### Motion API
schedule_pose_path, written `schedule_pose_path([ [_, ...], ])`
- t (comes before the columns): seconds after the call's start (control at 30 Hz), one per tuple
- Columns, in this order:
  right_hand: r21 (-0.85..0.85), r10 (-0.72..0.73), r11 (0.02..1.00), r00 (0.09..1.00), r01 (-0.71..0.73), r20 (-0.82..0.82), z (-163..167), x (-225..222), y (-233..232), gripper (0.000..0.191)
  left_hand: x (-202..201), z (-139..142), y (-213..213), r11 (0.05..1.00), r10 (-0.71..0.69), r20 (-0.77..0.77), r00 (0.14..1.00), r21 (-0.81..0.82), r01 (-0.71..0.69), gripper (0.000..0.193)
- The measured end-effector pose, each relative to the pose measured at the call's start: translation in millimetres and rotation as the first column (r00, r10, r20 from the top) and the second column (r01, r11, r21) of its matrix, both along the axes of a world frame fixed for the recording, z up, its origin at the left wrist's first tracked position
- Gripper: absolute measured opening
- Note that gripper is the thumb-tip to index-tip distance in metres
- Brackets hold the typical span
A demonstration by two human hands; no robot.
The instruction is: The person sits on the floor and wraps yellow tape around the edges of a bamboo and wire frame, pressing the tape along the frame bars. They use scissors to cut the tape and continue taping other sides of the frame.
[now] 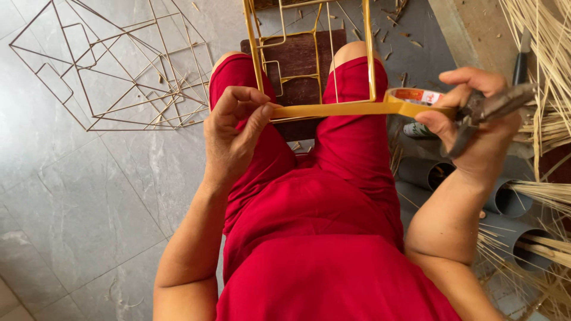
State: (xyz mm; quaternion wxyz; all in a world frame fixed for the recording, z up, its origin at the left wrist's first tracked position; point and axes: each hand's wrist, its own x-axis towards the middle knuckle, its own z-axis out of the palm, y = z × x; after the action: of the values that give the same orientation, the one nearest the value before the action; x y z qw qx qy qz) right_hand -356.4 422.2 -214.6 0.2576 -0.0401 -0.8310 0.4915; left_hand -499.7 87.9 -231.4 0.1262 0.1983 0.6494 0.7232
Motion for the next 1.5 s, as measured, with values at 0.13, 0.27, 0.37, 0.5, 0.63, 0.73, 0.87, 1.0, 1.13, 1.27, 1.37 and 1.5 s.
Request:
schedule_pose_path([
  [0.13,-0.076,-0.007,0.997,0.999,0.004,-0.034,-15.7,-6.7,2.2,0.054,2.8,8.9,3.1,0.994,0.016,-0.100,0.995,-0.109,-0.026,0.023],
  [0.27,-0.062,0.016,0.998,0.997,-0.020,-0.074,-42.3,-21.3,0.8,0.050,6.6,19.9,10.1,0.965,0.022,-0.132,0.991,-0.255,-0.056,0.030],
  [0.37,-0.030,0.024,0.999,0.997,-0.026,-0.068,-54.9,-29.4,-4.6,0.046,11.7,26.9,15.4,0.809,0.094,-0.677,0.730,-0.376,-0.453,0.039],
  [0.5,-0.198,0.025,0.980,0.999,-0.032,-0.038,-61.6,-38.0,-20.7,0.047,17.1,28.6,23.5,0.879,0.098,-0.844,0.527,-0.175,-0.443,0.034],
  [0.63,-0.295,0.028,0.955,0.999,-0.041,-0.047,-63.5,-43.2,-33.2,0.042,14.7,23.5,33.1,0.793,-0.296,-0.860,0.416,-0.464,-0.395,0.044],
  [0.73,-0.304,0.018,0.952,0.999,-0.030,-0.043,-63.4,-43.9,-34.5,0.040,5.7,19.7,44.7,0.744,-0.404,-0.807,0.431,-0.564,-0.359,0.037],
  [0.87,-0.354,0.022,0.934,0.998,-0.042,-0.058,-63.6,-42.8,-34.6,0.038,-4.5,16.0,54.1,0.681,-0.504,-0.703,0.502,-0.681,-0.271,0.014],
  [1.0,-0.358,0.021,0.933,0.999,-0.031,-0.033,-63.5,-42.4,-38.2,0.035,-1.6,13.7,53.0,0.701,-0.459,-0.694,0.554,-0.666,-0.254,0.011],
  [1.13,-0.348,0.024,0.937,0.999,-0.033,-0.033,-64.1,-44.4,-41.3,0.033,8.5,14.2,61.3,0.811,-0.316,-0.843,0.436,-0.478,-0.337,0.037],
  [1.27,-0.396,0.073,0.913,0.994,-0.100,-0.082,-67.2,-46.5,-40.6,0.033,28.2,11.2,96.6,0.752,-0.362,-0.866,0.345,-0.490,-0.440,0.038],
  [1.37,-0.397,0.078,0.911,0.992,-0.109,-0.095,-69.8,-45.8,-38.3,0.034,31.5,6.5,115.3,0.635,-0.457,-0.796,0.396,-0.604,-0.482,0.032],
  [1.5,-0.424,0.063,0.902,0.996,-0.082,-0.060,-71.9,-45.0,-36.4,0.034,20.3,4.6,129.7,0.544,-0.545,-0.657,0.521,-0.750,-0.376,0.017],
])
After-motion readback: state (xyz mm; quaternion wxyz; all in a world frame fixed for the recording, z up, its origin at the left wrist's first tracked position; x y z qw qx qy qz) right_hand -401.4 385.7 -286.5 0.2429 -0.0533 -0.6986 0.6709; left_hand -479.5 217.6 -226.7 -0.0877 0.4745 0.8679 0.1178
